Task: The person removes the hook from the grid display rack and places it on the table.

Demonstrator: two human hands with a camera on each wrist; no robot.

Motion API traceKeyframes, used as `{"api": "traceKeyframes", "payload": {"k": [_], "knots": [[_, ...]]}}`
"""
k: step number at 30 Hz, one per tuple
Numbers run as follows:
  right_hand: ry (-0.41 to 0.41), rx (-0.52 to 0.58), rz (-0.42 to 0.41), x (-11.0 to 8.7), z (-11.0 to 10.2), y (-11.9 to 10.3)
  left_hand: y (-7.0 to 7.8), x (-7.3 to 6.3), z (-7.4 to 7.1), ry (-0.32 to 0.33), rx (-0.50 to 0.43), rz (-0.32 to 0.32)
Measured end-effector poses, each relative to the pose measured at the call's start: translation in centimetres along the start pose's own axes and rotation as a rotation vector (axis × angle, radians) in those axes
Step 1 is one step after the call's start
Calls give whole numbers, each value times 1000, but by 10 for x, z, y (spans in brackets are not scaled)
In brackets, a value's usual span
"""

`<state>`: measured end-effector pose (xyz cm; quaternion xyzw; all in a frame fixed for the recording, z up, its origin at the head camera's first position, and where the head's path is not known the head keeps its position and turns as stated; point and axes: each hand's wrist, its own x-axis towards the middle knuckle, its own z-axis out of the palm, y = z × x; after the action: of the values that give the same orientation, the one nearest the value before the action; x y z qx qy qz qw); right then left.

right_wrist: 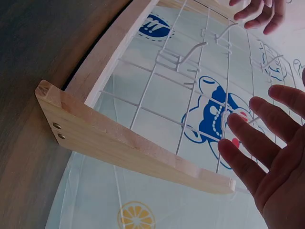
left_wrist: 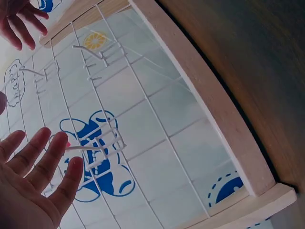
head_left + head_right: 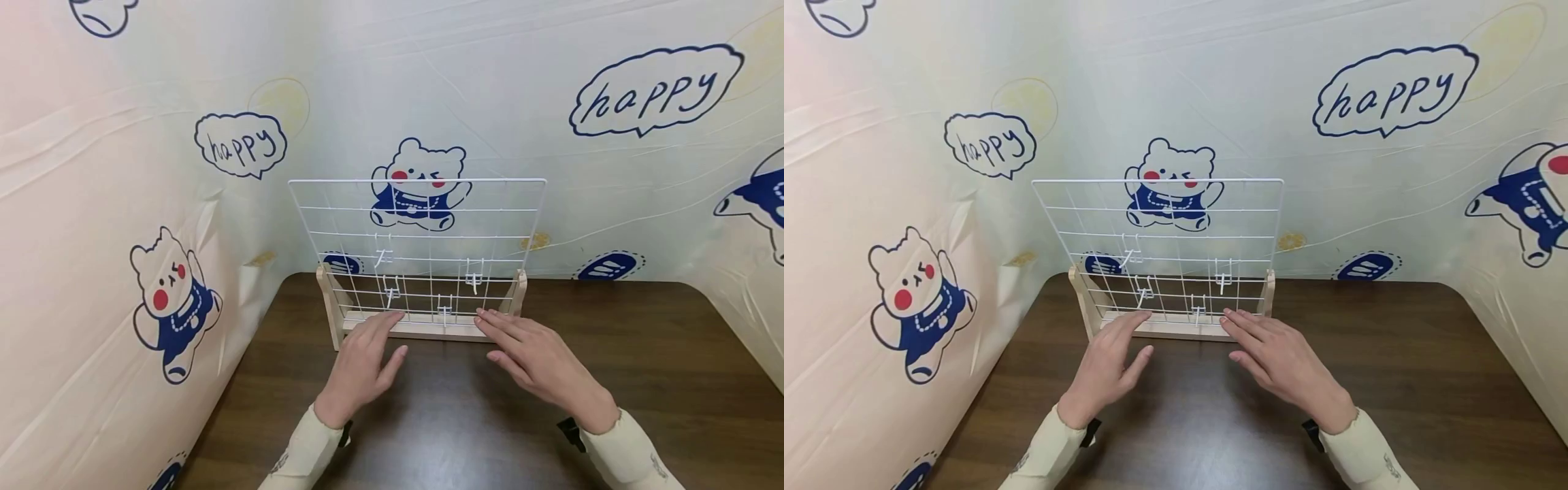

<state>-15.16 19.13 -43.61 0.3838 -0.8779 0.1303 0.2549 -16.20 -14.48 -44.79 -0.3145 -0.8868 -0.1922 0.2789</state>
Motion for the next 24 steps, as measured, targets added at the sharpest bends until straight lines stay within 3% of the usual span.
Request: {"api": "traceKeyframes", "payload": {"k": [12,18,24], "knots": [[47,-2,-9,-1,-1,4,-13,1,-2,129,-62,-65],[108,-1,-21,0,-1,7,-21,1,-7,159,-59,-144],[118,7,-6,1,-1,9,-32,2,-12,201,-71,-199]]}}
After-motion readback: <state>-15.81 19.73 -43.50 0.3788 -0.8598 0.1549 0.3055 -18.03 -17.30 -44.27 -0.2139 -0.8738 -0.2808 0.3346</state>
